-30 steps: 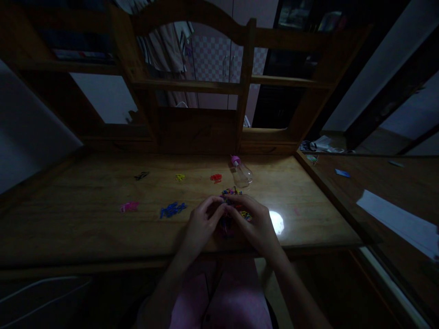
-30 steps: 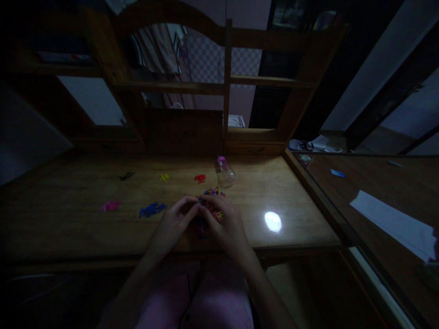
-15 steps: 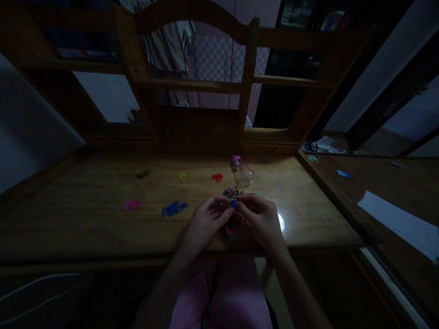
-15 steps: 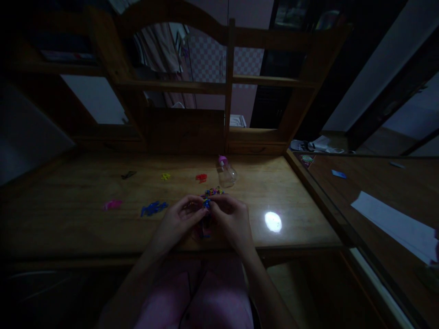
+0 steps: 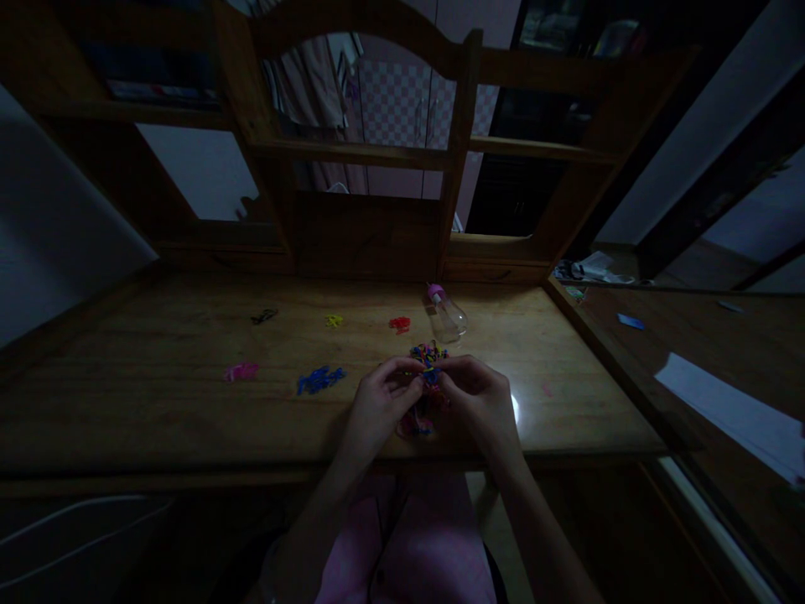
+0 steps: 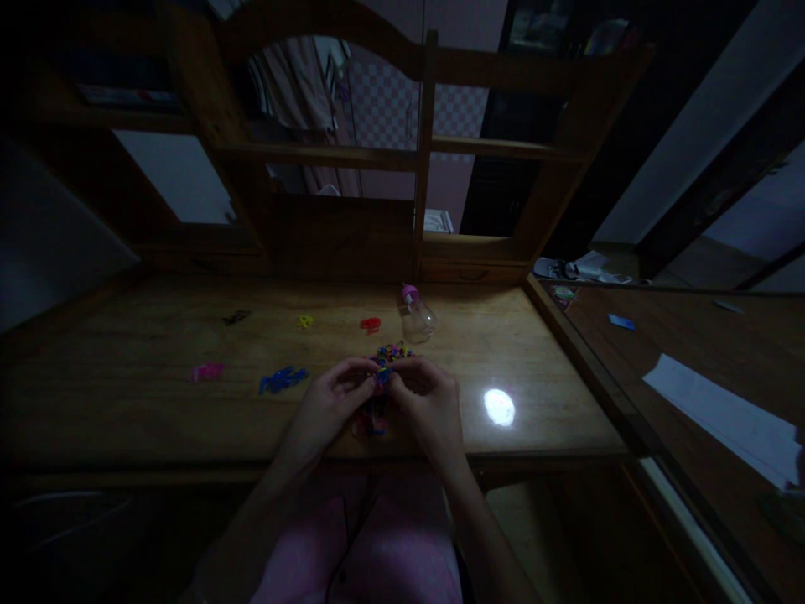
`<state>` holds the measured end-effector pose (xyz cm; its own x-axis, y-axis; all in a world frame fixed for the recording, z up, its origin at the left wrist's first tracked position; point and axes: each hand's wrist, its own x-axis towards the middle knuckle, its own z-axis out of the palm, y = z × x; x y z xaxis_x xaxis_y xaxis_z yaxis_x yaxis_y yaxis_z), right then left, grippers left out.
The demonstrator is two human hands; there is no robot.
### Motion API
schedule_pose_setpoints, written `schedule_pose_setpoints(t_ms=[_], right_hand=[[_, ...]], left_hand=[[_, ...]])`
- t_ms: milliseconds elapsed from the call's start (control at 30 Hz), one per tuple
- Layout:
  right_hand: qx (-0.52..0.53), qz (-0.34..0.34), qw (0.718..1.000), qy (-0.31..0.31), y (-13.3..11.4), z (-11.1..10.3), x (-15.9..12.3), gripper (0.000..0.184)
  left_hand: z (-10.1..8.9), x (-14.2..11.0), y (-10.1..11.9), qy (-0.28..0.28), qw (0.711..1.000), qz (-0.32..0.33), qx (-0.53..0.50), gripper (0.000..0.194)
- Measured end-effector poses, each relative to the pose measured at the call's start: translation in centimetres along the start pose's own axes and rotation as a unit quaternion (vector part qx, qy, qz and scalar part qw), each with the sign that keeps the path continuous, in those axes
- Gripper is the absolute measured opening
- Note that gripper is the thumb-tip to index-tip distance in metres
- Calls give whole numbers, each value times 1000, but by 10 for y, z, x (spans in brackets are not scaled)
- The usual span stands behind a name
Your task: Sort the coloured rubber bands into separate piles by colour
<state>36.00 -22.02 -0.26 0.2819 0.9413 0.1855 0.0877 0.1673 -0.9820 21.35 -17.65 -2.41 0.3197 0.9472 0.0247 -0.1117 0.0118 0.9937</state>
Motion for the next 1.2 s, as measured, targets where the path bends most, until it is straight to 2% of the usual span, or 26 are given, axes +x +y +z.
schedule_pose_setpoints(t_ms=[167,333,500,800,1000,1133,1200], right_hand=[[-8,-4,1000,4,-2,1,-2,9],[23,24,999,-3,-1,4,-3,13],[29,40,998,32,1,6,-3,12],[3,50,998,30,5,-3,-2,13],[47,104,993,17,6,-10,-2,21],[72,151,986,20,6,-10,4,30],[90,151,984,19,4,-10,11,29]], left_hand=[[5,-2,3,24,1000,12,9,19],[11,-7,3,79,993,58,69,12],[13,-11,2,92,982,104,132,11],[4,-5,5,92,992,65,58,13],[-13,1,-6,71,996,43,-27,21],[-16,-6,-10,86,995,45,-13,19],[-15,-13,-10,100,994,39,7,17]])
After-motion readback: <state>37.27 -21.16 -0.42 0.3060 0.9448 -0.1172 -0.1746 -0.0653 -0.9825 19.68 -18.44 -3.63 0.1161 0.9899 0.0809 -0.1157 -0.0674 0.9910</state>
